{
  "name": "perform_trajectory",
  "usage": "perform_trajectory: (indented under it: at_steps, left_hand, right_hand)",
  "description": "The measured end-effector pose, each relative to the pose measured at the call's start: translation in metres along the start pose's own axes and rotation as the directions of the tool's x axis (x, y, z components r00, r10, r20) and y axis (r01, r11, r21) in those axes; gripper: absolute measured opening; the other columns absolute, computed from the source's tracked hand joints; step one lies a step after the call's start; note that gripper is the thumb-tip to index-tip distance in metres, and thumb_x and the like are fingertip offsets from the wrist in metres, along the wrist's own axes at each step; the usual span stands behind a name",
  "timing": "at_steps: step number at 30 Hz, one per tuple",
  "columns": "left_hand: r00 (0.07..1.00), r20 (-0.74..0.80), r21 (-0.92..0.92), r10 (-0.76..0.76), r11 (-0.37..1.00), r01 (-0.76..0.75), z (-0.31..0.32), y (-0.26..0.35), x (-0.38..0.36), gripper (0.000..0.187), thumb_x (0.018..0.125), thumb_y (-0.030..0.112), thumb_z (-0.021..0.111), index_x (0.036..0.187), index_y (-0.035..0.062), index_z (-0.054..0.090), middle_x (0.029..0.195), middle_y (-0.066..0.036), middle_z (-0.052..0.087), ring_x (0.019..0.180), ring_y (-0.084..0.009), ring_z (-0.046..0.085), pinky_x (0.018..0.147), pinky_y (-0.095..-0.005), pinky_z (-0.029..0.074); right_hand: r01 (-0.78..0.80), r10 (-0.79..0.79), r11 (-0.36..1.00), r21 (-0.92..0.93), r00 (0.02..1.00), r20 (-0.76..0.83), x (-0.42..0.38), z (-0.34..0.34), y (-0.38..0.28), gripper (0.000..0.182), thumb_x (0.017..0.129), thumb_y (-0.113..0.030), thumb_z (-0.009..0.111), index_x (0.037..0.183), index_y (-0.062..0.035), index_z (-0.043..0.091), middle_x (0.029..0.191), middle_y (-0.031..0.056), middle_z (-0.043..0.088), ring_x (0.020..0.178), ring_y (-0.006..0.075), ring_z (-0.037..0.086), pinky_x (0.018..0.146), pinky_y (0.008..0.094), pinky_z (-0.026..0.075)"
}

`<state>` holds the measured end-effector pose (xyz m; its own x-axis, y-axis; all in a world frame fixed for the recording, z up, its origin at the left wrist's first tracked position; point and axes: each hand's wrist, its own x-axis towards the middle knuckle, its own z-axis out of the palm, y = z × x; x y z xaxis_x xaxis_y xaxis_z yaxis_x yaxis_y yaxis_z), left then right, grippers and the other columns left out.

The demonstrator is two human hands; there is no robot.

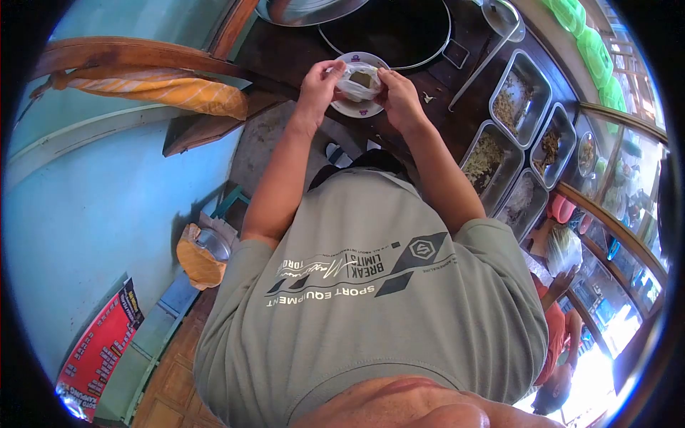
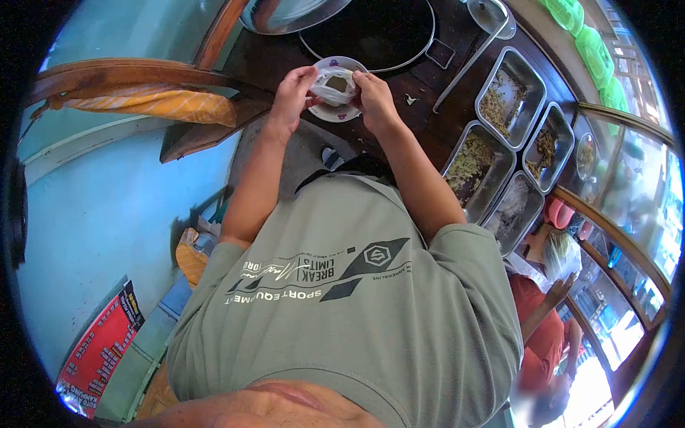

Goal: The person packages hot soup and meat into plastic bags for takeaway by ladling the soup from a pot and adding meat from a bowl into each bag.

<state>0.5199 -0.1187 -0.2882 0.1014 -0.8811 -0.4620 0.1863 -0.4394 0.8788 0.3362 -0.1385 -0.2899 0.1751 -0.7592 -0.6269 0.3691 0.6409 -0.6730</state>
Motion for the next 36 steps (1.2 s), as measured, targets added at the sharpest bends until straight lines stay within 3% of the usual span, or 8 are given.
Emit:
perform_trajectory:
  at_steps: [3,7,20,23,25,28,32,36]
  left_hand:
    - [0.973,-0.189,0.198,0.135,0.975,-0.097,0.009,-0.012,-0.033,0.062,0.094,0.043,0.073,0.132,0.0028,0.045,0.110,-0.008,0.059,0.085,-0.0129,0.061,0.068,-0.0286,0.058]
    - [0.969,-0.185,-0.099,-0.163,0.984,0.146,0.030,-0.010,-0.041,0.066,0.089,0.038,0.079,0.127,0.0016,0.039,0.104,-0.012,0.057,0.076,-0.0149,0.063,0.060,-0.0295,0.059]
    - [0.975,-0.217,-0.433,-0.043,0.900,-0.056,0.032,-0.040,-0.037,0.033,0.095,0.012,0.072,0.120,-0.0003,0.053,0.110,-0.009,0.064,0.095,-0.0199,0.068,0.083,-0.0391,0.063]
    - [0.965,-0.260,-0.428,-0.043,0.900,-0.075,0.029,-0.048,-0.032,0.029,0.095,0.014,0.073,0.117,0.0021,0.057,0.107,-0.008,0.065,0.095,-0.0188,0.067,0.083,-0.0379,0.062]
    - [0.966,-0.257,-0.474,-0.032,0.875,-0.097,0.030,-0.052,-0.030,0.029,0.094,0.016,0.074,0.116,0.0032,0.060,0.106,-0.007,0.067,0.093,-0.0169,0.067,0.080,-0.0351,0.061]
    - [0.956,-0.289,-0.460,-0.059,0.884,-0.084,0.035,-0.041,-0.036,0.027,0.095,0.018,0.075,0.113,0.0028,0.062,0.104,-0.006,0.070,0.087,-0.0142,0.068,0.074,-0.0303,0.060]
    - [0.949,-0.312,-0.407,-0.048,0.909,-0.088,0.036,-0.039,-0.039,0.025,0.095,0.018,0.074,0.112,0.0030,0.063,0.102,-0.005,0.071,0.086,-0.0121,0.068,0.071,-0.0281,0.059]
    - [0.942,-0.332,-0.383,-0.056,0.920,-0.080,0.036,-0.036,-0.038,0.023,0.095,0.019,0.074,0.110,0.0046,0.064,0.101,-0.005,0.071,0.086,-0.0124,0.068,0.069,-0.0278,0.058]
  right_hand:
    - [0.034,-0.033,0.998,0.057,0.999,-0.018,0.001,-0.004,0.009,0.025,0.106,-0.024,0.053,0.110,-0.0015,0.064,0.093,0.0045,0.064,0.081,0.0144,0.060,0.076,0.0327,0.052]
    - [0.106,-0.109,0.991,0.082,0.994,0.031,0.000,-0.008,0.028,0.024,0.106,-0.024,0.054,0.110,-0.0015,0.062,0.093,0.0041,0.064,0.081,0.0124,0.059,0.075,0.0301,0.050]
    - [0.097,-0.098,0.995,0.014,0.992,0.082,-0.003,-0.017,0.019,0.027,0.106,-0.024,0.055,0.115,0.0005,0.061,0.093,0.0063,0.066,0.081,0.0121,0.063,0.071,0.0309,0.055]
    - [0.537,-0.654,0.586,-0.607,0.756,0.037,0.016,-0.043,-0.042,0.029,0.102,-0.021,0.060,0.120,0.0016,0.059,0.089,0.0104,0.069,0.074,0.0168,0.066,0.067,0.0325,0.056]
    - [0.520,-0.911,0.157,-0.840,0.404,0.080,0.045,-0.074,-0.105,0.036,0.097,-0.020,0.066,0.124,0.0020,0.058,0.086,0.0150,0.071,0.070,0.0270,0.069,0.069,0.0375,0.057]
    - [0.270,-0.908,0.102,-0.957,0.419,0.021,0.108,-0.116,-0.174,0.043,0.096,-0.029,0.065,0.127,0.0003,0.058,0.087,0.0180,0.073,0.077,0.0358,0.072,0.075,0.0426,0.056]
    - [0.086,-0.632,0.219,-0.972,0.772,-0.074,0.159,-0.134,-0.222,0.042,0.099,-0.035,0.059,0.125,-0.0018,0.061,0.092,0.0188,0.074,0.079,0.0316,0.074,0.075,0.0395,0.056]
    - [0.351,-0.642,0.390,-0.851,0.766,0.022,0.178,-0.151,-0.226,0.036,0.102,-0.034,0.057,0.117,-0.0020,0.066,0.088,0.0125,0.072,0.075,0.0201,0.073,0.070,0.0359,0.055]
